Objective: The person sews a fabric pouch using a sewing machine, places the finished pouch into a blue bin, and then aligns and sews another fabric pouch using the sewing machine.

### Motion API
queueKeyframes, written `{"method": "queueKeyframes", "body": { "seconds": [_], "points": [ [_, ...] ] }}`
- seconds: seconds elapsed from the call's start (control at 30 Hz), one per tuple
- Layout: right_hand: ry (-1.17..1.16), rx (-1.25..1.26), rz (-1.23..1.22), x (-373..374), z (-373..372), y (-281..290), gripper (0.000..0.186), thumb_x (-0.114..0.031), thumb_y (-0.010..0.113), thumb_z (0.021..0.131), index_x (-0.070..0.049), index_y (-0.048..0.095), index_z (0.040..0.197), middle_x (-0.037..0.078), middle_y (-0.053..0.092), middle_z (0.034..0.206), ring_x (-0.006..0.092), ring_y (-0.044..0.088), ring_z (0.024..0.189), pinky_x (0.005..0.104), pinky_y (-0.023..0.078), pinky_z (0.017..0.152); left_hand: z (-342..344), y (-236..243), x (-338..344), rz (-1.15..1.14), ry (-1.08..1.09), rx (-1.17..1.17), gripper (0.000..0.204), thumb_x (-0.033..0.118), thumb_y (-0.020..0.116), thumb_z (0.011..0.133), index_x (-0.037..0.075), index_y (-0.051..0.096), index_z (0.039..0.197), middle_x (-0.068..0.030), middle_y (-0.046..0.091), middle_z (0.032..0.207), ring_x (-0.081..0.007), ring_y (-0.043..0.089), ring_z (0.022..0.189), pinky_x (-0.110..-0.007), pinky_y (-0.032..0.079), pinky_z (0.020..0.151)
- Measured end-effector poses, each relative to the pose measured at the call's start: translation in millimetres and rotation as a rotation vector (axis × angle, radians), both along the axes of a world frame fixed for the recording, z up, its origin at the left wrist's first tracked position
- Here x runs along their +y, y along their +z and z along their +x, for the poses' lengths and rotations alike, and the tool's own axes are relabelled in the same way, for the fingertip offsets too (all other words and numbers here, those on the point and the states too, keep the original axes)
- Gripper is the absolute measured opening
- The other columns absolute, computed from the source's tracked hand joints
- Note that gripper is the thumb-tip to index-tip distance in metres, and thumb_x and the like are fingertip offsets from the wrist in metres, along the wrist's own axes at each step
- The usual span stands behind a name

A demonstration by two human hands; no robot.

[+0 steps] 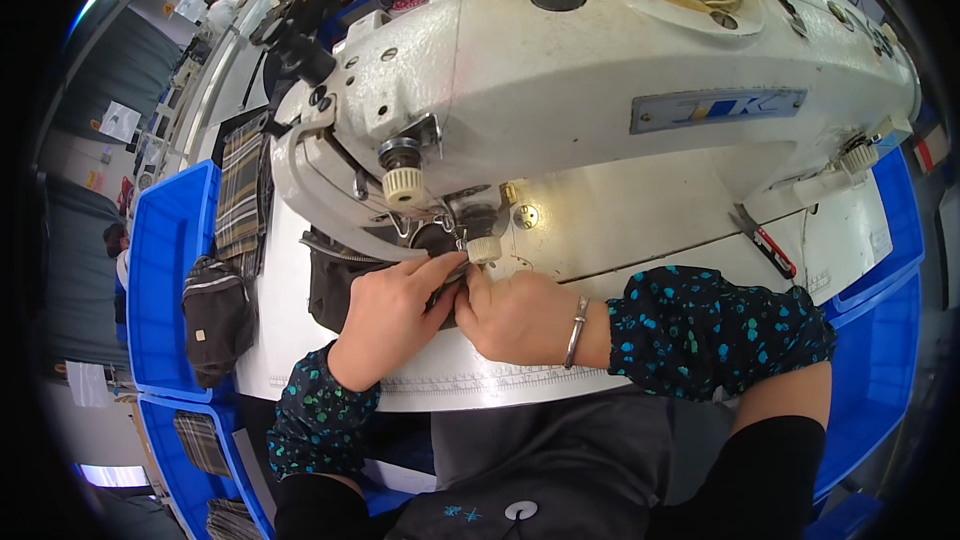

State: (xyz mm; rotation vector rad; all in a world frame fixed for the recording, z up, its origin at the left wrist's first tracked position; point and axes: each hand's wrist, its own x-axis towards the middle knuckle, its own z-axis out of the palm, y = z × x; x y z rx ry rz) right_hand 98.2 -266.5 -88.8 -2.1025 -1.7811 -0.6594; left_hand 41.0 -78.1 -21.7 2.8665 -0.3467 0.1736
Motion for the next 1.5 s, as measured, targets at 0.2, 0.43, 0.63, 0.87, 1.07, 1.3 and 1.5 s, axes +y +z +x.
{"method": "queueKeyframes", "body": {
  "seconds": [0.2,0.43,0.63,0.87,1.07,1.3,1.5],
  "points": [
    [0.015,-0.041,0.027,1,5,0,0.028,-0.017,0.063,0.078,0.001,0.072,0.097,0.025,0.073,0.098,0.0156,0.062,0.055,0.0286,0.049,0.048,-1,-2,1,0.001,-0.003,0.018,0.033,0.013,0.072,0.084,0.015,0.075,0.117,-0.0063,0.062,0.075,-0.0288,0.065,0.063,-0.039,0.051,0.055],
    [0.064,-0.080,0.040,-1,2,0,0.025,-0.016,0.063,0.077,0.003,0.071,0.090,0.027,0.072,0.092,0.0166,0.062,0.053,0.0288,0.046,0.044,-2,-9,-5,-0.001,-0.010,-0.037,0.034,0.010,0.071,0.083,0.014,0.075,0.117,-0.0052,0.061,0.073,-0.0278,0.064,0.061,-0.039,0.050,0.053],
    [0.005,-0.138,0.000,-6,5,1,0.018,-0.015,0.063,0.077,0.001,0.070,0.082,0.021,0.070,0.083,0.0162,0.060,0.052,0.0293,0.044,0.042,2,-13,-9,0.020,-0.004,-0.037,0.034,0.010,0.069,0.084,0.012,0.074,0.118,-0.0049,0.063,0.075,-0.0282,0.065,0.060,-0.039,0.050,0.052],
    [-0.015,-0.050,0.059,-2,15,-2,0.009,-0.013,0.064,0.078,-0.004,0.064,0.075,0.004,0.053,0.065,0.0146,0.055,0.051,0.0310,0.040,0.040,15,-25,-5,0.021,-0.004,-0.089,0.036,0.012,0.069,0.085,0.011,0.072,0.121,-0.0052,0.066,0.077,-0.0290,0.065,0.058,-0.039,0.051,0.052],
    [-0.036,-0.048,0.051,-3,14,4,0.009,-0.012,0.063,0.078,-0.004,0.066,0.078,0.003,0.054,0.066,0.0149,0.058,0.056,0.0300,0.042,0.044,13,-23,0,0.074,-0.015,-0.104,0.038,0.012,0.068,0.085,0.012,0.071,0.123,-0.0039,0.065,0.081,-0.0275,0.064,0.059,-0.038,0.050,0.052],
    [-0.037,-0.024,0.054,-3,13,3,0.011,-0.013,0.063,0.078,-0.003,0.067,0.079,0.004,0.055,0.066,0.0156,0.058,0.055,0.0301,0.043,0.044,15,-27,-3,0.169,-0.078,-0.208,0.027,0.012,0.071,0.076,0.011,0.072,0.103,-0.0026,0.059,0.087,-0.0231,0.063,0.071,-0.035,0.051,0.058],
    [-0.038,-0.017,0.062,-4,12,-1,0.013,-0.013,0.063,0.077,-0.001,0.067,0.079,0.006,0.057,0.068,0.0160,0.058,0.055,0.0303,0.044,0.044,13,-17,-8,0.110,-0.090,-0.274,0.030,0.016,0.074,0.084,0.013,0.075,0.114,-0.0059,0.062,0.104,-0.0260,0.064,0.095,-0.041,0.050,0.074]
  ]
}}
